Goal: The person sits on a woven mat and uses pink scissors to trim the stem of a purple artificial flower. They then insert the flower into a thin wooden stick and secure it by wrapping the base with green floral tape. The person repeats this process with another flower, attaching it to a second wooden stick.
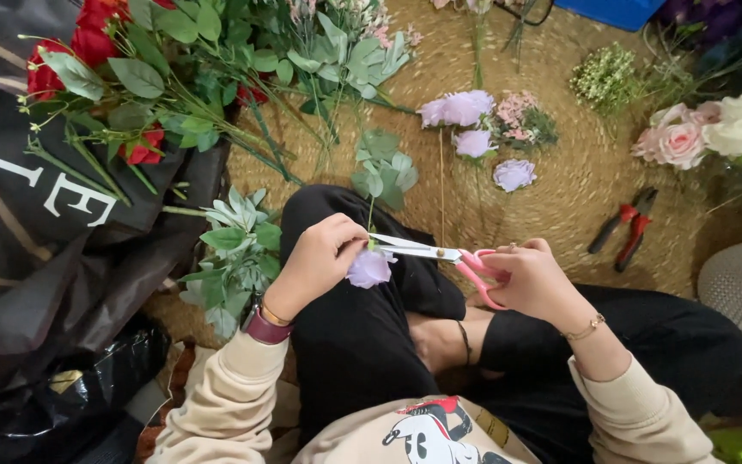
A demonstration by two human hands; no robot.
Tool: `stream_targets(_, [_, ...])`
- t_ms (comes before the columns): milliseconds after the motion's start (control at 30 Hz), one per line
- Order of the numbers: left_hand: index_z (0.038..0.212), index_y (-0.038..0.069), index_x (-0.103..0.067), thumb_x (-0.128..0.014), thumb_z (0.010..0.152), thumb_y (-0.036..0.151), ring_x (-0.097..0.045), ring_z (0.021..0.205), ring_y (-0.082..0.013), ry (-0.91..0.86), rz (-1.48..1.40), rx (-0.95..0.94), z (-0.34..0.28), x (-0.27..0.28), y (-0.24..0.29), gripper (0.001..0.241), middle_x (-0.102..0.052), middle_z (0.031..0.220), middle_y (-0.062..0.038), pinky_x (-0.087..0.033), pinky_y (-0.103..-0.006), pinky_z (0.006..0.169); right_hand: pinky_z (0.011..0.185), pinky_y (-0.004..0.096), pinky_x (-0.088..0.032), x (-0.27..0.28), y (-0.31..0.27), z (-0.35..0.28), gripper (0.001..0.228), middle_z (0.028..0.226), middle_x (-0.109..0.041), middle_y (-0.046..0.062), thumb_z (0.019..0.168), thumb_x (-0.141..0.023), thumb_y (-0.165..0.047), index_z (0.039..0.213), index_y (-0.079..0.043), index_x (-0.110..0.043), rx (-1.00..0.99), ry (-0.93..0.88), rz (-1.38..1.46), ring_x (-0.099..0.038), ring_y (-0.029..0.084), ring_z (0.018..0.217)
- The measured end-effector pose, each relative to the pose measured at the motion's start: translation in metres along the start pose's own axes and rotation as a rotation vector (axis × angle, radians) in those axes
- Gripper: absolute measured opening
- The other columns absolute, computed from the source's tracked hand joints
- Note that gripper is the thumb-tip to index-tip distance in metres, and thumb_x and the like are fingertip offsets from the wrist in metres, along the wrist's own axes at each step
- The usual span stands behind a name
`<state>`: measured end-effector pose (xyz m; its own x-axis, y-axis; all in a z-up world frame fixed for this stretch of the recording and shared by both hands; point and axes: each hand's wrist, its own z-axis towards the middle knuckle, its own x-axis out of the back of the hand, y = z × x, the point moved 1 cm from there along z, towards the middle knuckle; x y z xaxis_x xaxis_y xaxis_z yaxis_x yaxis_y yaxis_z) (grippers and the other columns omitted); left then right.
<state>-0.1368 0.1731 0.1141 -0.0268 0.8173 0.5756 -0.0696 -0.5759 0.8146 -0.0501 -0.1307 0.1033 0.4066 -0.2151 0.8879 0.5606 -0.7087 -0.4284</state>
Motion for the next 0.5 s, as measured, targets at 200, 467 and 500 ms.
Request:
stream_targets(200, [0.084,0.011,-0.066,-0.059,0.085,0.004,-0.065,0.075,-0.0245,0.027,-0.04,0.052,-0.001,0.004,0.002,0.009,-0.061,0.08,-0.006,-0.054,-0.03,0.065,0.085,0.034,-0.035,-0.007,0.002,0.008,0.033,0.066,-0.059,-0.004,0.051,-0.08,-0.035,0.076,-0.019,-0.063,0.019,-0.067,0.019,-0.063,0.014,0.077])
stream_targets(467, [0.08,0.008,-0.066,-0.062,0.082,0.002,-0.066,0.079,-0.0262,0.018,-0.01,0.074,0.0,0.003,0.011,0.008,-0.061,0.091,-0.006,-0.057,-0.0307,0.065,0.084,0.037,-0.033,-0.031,0.008,0.023,0.058,0.062,-0.053,-0.008,0.045,-0.079,-0.07,0.072,-0.023,-0.058,0.159,-0.031,-0.057,-0.06,0.011,0.07])
stream_targets(500, [0.08,0.008,-0.066,-0.062,0.082,0.002,-0.066,0.079,-0.0262,0.015,-0.009,0.076,0.0,0.002,0.01,0.008,-0.061,0.091,-0.006,-0.057,-0.0307,0.065,0.084,0.037,-0.033,-0.029,0.005,0.023,0.058,0.062,-0.053,-0.008,0.045,-0.079,-0.07,0.072,-0.023,-0.058,0.157,-0.031,-0.054,-0.06,0.011,0.07])
